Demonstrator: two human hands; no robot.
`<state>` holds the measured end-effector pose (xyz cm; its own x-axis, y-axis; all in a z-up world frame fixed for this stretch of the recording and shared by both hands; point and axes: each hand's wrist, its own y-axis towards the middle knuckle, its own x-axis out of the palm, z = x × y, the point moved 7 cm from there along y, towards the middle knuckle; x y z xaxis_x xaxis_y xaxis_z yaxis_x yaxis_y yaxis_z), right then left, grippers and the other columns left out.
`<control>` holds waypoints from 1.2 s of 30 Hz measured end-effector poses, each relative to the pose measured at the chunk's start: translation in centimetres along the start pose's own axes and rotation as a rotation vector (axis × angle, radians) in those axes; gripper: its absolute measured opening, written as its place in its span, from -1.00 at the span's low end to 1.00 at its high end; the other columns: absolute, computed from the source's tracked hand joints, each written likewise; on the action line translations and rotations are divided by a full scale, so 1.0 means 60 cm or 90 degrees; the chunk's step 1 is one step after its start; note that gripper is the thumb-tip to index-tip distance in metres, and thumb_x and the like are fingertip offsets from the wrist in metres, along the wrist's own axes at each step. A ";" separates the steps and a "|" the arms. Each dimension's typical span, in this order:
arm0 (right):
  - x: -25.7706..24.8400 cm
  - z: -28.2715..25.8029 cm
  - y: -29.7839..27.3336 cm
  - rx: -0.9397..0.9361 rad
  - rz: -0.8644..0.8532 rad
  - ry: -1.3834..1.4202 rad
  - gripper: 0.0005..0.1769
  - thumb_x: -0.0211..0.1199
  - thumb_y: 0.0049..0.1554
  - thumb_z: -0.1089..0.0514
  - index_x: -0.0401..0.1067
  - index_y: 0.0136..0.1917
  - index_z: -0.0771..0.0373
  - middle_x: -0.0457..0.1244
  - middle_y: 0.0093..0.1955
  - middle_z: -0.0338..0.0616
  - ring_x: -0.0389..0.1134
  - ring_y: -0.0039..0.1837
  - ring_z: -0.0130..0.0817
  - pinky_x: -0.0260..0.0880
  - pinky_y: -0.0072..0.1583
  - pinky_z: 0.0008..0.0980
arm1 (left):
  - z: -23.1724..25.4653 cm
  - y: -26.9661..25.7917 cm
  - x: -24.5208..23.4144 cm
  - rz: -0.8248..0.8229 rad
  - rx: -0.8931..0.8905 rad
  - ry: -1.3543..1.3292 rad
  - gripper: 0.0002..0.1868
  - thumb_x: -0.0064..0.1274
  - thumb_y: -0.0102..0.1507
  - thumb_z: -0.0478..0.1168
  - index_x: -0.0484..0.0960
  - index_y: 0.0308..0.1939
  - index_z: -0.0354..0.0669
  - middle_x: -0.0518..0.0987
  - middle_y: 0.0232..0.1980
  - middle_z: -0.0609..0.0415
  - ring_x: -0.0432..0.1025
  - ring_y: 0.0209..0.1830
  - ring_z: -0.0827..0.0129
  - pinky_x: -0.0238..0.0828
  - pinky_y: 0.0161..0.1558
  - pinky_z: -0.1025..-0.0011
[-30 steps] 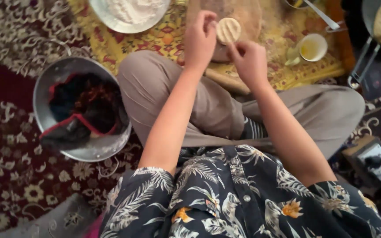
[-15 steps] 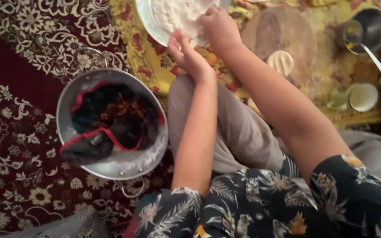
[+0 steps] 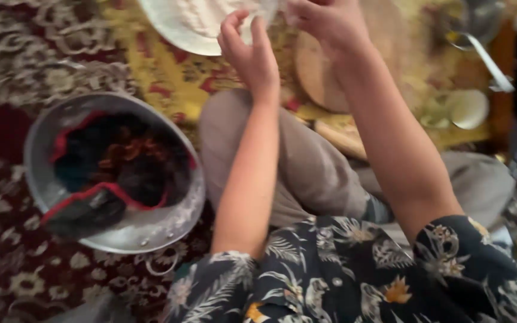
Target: The recorder is kneading and shaping dough to make flatbread while sitting on a rug.
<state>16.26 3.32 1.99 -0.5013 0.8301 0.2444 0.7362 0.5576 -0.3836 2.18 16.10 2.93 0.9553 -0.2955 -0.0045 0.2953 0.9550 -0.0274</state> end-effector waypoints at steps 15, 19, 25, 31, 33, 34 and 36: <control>-0.142 -0.079 -0.267 -0.334 0.199 -0.650 -0.74 0.31 0.25 0.26 0.62 0.21 0.18 0.43 -0.02 0.04 0.52 -0.06 -0.24 0.48 0.01 -0.35 | 0.054 -0.069 0.067 -0.154 0.286 0.126 -0.82 0.11 0.23 -0.33 0.52 -0.10 -0.11 0.52 -0.03 0.08 0.39 0.12 0.18 0.23 0.29 0.20; -0.053 -0.072 -0.322 -0.472 0.088 -0.977 -0.61 0.21 0.16 0.16 0.53 0.26 0.23 0.38 0.25 -0.03 0.40 0.25 -0.10 0.37 0.21 -0.10 | 0.045 -0.067 0.077 -0.163 0.272 0.142 -0.81 0.13 0.19 -0.33 0.54 -0.12 -0.13 0.53 -0.05 0.09 0.41 0.07 0.20 0.28 0.24 0.23; -0.107 -0.045 -0.309 -0.417 0.151 -0.878 -0.65 0.24 0.30 0.21 0.45 0.36 0.20 0.30 0.37 -0.07 0.31 0.41 -0.09 0.22 0.42 -0.03 | 0.019 -0.061 0.086 -0.186 0.231 0.127 -0.82 0.12 0.20 -0.32 0.56 -0.12 -0.14 0.54 -0.06 0.09 0.43 0.04 0.24 0.35 0.20 0.27; -0.166 -0.017 -0.224 -0.272 0.301 -0.755 -0.49 0.49 0.12 0.11 0.40 0.23 0.38 0.29 0.12 0.25 0.31 0.17 0.14 0.32 0.19 -0.07 | 0.010 -0.058 0.089 -0.190 0.225 0.154 -0.83 0.14 0.19 -0.31 0.57 -0.14 -0.15 0.52 -0.09 0.06 0.42 -0.03 0.25 0.34 0.14 0.27; -0.201 0.008 -0.195 -0.253 0.329 -0.717 -0.46 0.52 0.08 0.11 0.38 0.18 0.43 0.30 0.09 0.26 0.33 0.12 0.13 0.34 0.14 -0.08 | 0.000 -0.056 0.089 -0.193 0.211 0.146 -0.84 0.13 0.19 -0.30 0.58 -0.14 -0.15 0.52 -0.10 0.06 0.41 -0.06 0.24 0.36 0.12 0.28; -0.231 0.032 -0.177 -0.136 0.340 -0.659 -0.46 0.55 0.03 0.04 0.38 0.11 0.38 0.34 0.02 0.15 0.39 0.07 0.01 0.39 0.10 -0.15 | -0.005 -0.056 0.090 -0.196 0.207 0.137 -0.85 0.12 0.19 -0.29 0.59 -0.15 -0.15 0.53 -0.10 0.08 0.41 -0.06 0.25 0.36 0.11 0.29; -0.258 0.056 -0.161 -0.021 0.350 -0.595 -0.44 0.57 -0.02 -0.02 0.39 0.04 0.33 0.38 -0.04 0.04 0.44 0.01 -0.12 0.43 0.07 -0.22 | -0.014 -0.054 0.092 -0.201 0.204 0.129 -0.85 0.12 0.20 -0.28 0.59 -0.16 -0.14 0.54 -0.11 0.09 0.42 -0.06 0.26 0.37 0.11 0.30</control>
<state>15.39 -14.96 -1.10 -0.2376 0.6368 -0.7336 0.9705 0.1239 -0.2068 6.46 11.34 2.17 0.8059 -0.5408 -0.2411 0.5900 0.7677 0.2502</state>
